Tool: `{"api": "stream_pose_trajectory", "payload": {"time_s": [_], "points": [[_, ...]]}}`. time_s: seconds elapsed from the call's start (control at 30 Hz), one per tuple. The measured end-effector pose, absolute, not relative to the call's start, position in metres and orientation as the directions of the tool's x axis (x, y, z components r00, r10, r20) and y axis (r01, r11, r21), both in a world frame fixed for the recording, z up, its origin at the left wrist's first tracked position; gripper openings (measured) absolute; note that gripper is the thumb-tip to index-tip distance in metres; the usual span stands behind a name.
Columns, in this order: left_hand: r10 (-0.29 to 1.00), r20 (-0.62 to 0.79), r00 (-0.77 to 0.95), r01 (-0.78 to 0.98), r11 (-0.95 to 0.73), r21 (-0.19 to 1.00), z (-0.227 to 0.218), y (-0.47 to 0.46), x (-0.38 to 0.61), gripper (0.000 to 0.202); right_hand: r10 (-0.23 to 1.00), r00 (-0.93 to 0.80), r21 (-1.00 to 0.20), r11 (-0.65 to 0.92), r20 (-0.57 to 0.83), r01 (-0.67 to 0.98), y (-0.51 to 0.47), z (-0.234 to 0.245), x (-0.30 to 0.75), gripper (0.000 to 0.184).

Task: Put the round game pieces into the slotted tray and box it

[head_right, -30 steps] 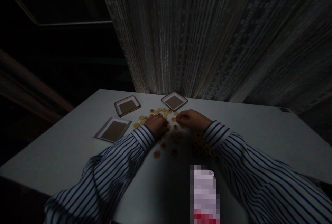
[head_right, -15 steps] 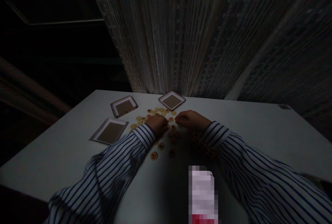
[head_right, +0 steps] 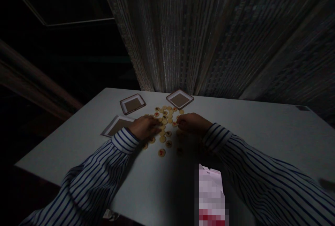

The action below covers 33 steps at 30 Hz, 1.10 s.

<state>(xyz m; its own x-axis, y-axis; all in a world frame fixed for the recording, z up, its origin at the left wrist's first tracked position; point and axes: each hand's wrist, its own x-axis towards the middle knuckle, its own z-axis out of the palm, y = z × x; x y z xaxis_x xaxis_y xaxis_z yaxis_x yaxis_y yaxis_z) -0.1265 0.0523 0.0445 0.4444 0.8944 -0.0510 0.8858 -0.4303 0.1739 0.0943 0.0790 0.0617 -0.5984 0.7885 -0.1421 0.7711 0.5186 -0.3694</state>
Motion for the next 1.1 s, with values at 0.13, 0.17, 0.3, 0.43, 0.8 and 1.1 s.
{"api": "stream_pose_trajectory", "payload": {"time_s": [0.13, 0.17, 0.3, 0.43, 0.8, 1.1], "points": [[0.853, -0.077, 0.516, 0.852, -0.502, 0.145, 0.042, 0.036, -0.121, 0.03, 0.789, -0.594, -0.312, 0.532, -0.154, 0.787, 0.079, 0.057, 0.087, 0.026], [0.853, -0.085, 0.515, 0.855, -0.503, 0.129, 0.041, 0.032, -0.12, 0.03, 0.785, -0.6, -0.301, 0.541, -0.154, 0.785, 0.079, 0.056, 0.087, 0.027], [0.855, -0.084, 0.512, 0.858, -0.506, 0.087, 0.038, 0.022, -0.114, 0.032, 0.768, -0.625, -0.281, 0.575, -0.138, 0.768, 0.078, 0.056, 0.087, 0.026], [0.836, -0.115, 0.537, 0.843, -0.536, 0.034, 0.033, 0.02, -0.107, 0.027, 0.767, -0.618, -0.264, 0.569, -0.173, 0.779, 0.074, 0.059, 0.088, 0.026], [0.838, -0.122, 0.532, 0.845, -0.533, 0.029, 0.026, 0.019, -0.103, 0.019, 0.775, -0.596, -0.285, 0.535, -0.21, 0.795, 0.072, 0.055, 0.089, 0.027], [0.856, -0.052, 0.515, 0.823, -0.477, 0.31, 0.034, 0.019, -0.118, 0.03, 0.756, -0.638, -0.336, 0.569, -0.144, 0.75, 0.073, 0.051, 0.09, 0.024]]}}
